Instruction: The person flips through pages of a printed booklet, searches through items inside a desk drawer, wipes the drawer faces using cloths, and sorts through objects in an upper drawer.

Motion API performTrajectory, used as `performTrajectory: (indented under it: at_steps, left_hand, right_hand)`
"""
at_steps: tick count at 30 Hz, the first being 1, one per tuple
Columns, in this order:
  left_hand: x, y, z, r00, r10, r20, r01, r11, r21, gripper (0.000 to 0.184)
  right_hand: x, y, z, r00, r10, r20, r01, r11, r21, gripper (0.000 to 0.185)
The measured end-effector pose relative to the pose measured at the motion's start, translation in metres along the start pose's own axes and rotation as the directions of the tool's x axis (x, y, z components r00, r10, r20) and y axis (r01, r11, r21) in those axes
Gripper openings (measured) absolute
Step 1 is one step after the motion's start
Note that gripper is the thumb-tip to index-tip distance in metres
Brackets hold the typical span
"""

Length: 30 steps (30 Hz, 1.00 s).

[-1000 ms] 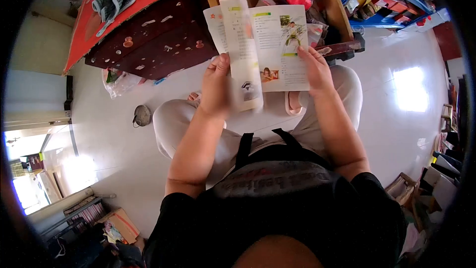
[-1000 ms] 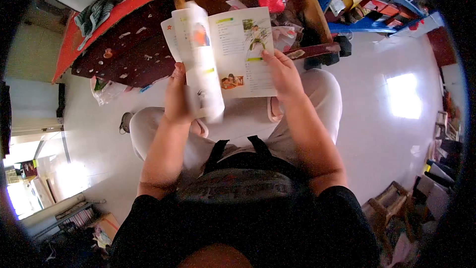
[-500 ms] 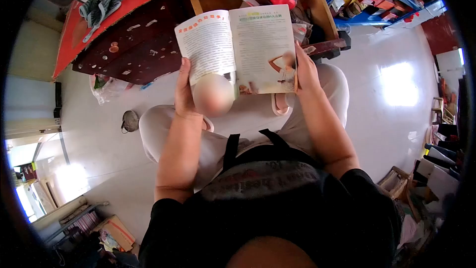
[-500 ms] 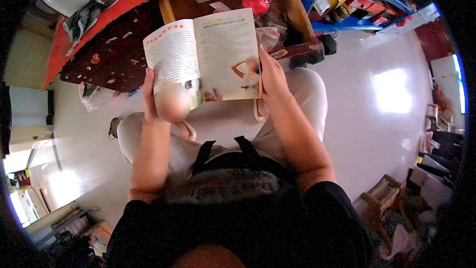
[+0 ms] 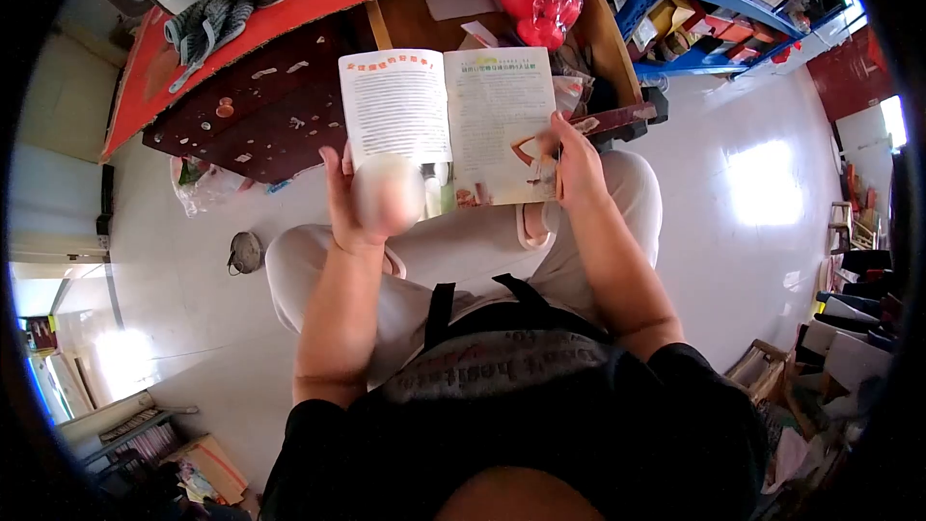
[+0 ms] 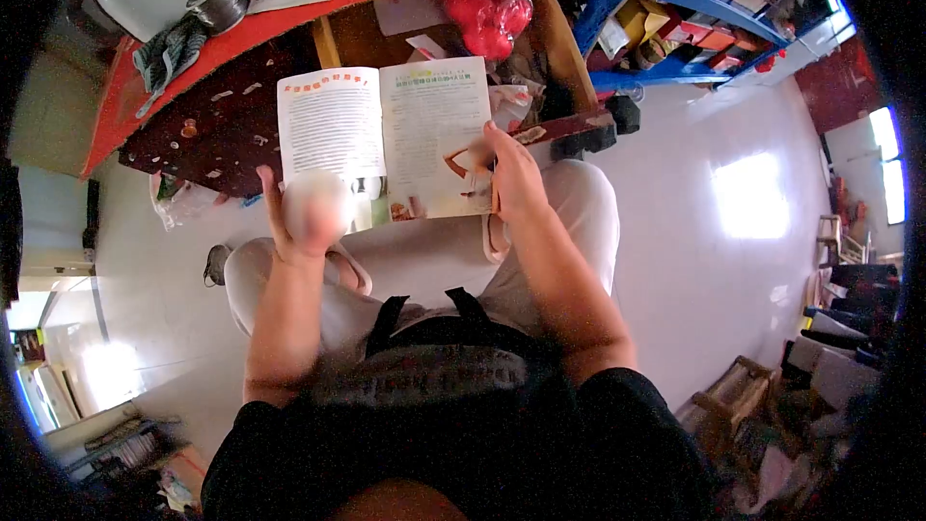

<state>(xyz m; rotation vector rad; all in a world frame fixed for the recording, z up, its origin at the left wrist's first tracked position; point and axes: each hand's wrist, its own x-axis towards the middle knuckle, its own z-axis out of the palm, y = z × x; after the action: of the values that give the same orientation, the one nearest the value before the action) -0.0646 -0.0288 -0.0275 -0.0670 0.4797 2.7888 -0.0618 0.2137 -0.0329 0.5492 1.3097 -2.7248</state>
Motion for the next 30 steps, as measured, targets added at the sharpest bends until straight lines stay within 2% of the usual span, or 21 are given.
performTrajectory:
  at_steps: [2,3,5,6,7,8,10,12,13,14,15,16,17,18,19,21,22,23,25,28,30]
  left_hand:
    - [-0.002,-0.007,0.015,0.989,0.059,0.138,-0.084,0.979,0.186,0.051]
    - [0.001,-0.009,0.017,0.985,-0.033,0.172,-0.04,0.914,0.403,0.047]
    - [0.005,-0.013,0.021,0.948,-0.216,0.234,-0.05,0.627,0.778,0.039]
    - [-0.004,-0.021,0.013,0.895,-0.121,0.43,-0.273,0.613,0.742,0.037]
    - [-0.006,-0.023,0.015,0.895,-0.102,0.435,-0.286,0.618,0.733,0.037]
    - [-0.007,-0.023,0.019,0.895,-0.106,0.433,-0.332,0.49,0.806,0.035]
    - [-0.01,-0.023,0.017,0.896,-0.093,0.435,-0.378,0.355,0.855,0.034]
    - [-0.011,-0.018,0.006,0.938,-0.04,0.345,-0.288,0.467,0.836,0.034]
    - [-0.01,-0.01,0.003,0.914,0.045,0.404,-0.401,0.257,0.879,0.032]
    - [-0.007,-0.01,0.004,0.911,0.057,0.408,-0.408,0.259,0.876,0.032]
    - [-0.004,-0.01,0.006,0.844,0.273,0.463,-0.487,0.024,0.873,0.027]
    - [-0.001,-0.009,0.007,0.716,0.452,0.531,-0.488,-0.22,0.845,0.022]
    - [0.006,-0.012,-0.003,0.672,0.484,0.561,-0.473,-0.302,0.828,0.038]
    - [0.007,-0.015,-0.008,0.669,0.496,0.554,-0.47,-0.296,0.832,0.038]
    - [0.007,-0.019,-0.011,0.757,0.455,0.469,-0.4,-0.245,0.883,0.046]
    - [0.009,-0.025,-0.016,0.905,0.325,0.275,-0.255,-0.104,0.961,0.063]
    - [0.01,-0.027,-0.018,0.901,0.339,0.271,-0.254,-0.094,0.963,0.063]
    - [0.011,-0.029,-0.02,0.896,0.346,0.28,-0.275,-0.064,0.959,0.062]
    - [0.011,-0.031,-0.02,0.889,0.359,0.286,-0.295,-0.03,0.955,0.06]
    - [0.011,-0.029,-0.017,0.897,0.346,0.275,-0.279,-0.039,0.959,0.057]
    - [0.011,-0.028,-0.014,0.876,0.368,0.311,-0.286,-0.121,0.95,0.05]
  right_hand:
    - [0.004,0.001,-0.002,1.0,0.024,-0.018,-0.024,1.0,0.008,0.035]
    - [0.006,0.002,-0.003,0.998,0.052,-0.044,-0.052,0.998,0.019,0.035]
    - [0.007,0.003,-0.008,0.998,0.056,0.03,-0.056,0.998,0.009,0.035]
    - [0.008,0.005,-0.013,0.993,0.067,0.092,-0.068,0.998,0.012,0.036]
    - [0.008,0.004,-0.017,0.992,0.039,0.123,-0.026,0.994,-0.105,0.036]
    - [0.008,0.005,-0.017,0.99,0.041,0.132,-0.025,0.992,-0.122,0.036]
    - [-0.002,0.002,0.0,0.947,-0.196,0.253,0.288,0.867,-0.407,0.036]
    - [-0.004,-0.007,0.001,0.958,-0.155,0.243,0.243,0.887,-0.394,0.041]
    - [-0.004,-0.01,0.002,0.979,-0.104,0.176,0.134,0.976,-0.169,0.044]
    - [-0.004,-0.013,0.004,0.992,-0.036,0.122,0.027,0.997,0.075,0.048]
    - [-0.009,-0.021,0.012,0.993,0.021,0.114,-0.044,0.977,0.206,0.052]
    - [-0.01,-0.021,0.013,0.993,0.024,0.119,-0.047,0.98,0.196,0.052]
    - [-0.012,-0.021,0.012,0.997,-0.016,0.081,0.018,0.999,-0.031,0.051]
    - [-0.012,-0.021,0.011,0.996,-0.064,0.054,0.076,0.963,-0.259,0.05]
    - [-0.009,-0.022,0.01,0.989,-0.058,0.138,0.103,0.933,-0.344,0.05]
    - [-0.007,-0.032,0.018,0.992,-0.053,0.113,0.091,0.929,-0.358,0.05]
    - [-0.003,-0.037,0.023,0.995,-0.054,0.085,0.081,0.93,-0.358,0.05]
    - [0.005,-0.044,0.025,0.983,-0.064,0.173,0.122,0.931,-0.345,0.049]
    - [0.024,-0.051,0.044,0.98,-0.071,0.187,0.125,0.946,-0.298,0.049]
    - [0.075,-0.052,0.064,0.978,-0.077,0.194,0.129,0.955,-0.268,0.05]
    - [0.112,-0.047,0.076,0.979,-0.067,0.194,0.124,0.947,-0.296,0.051]
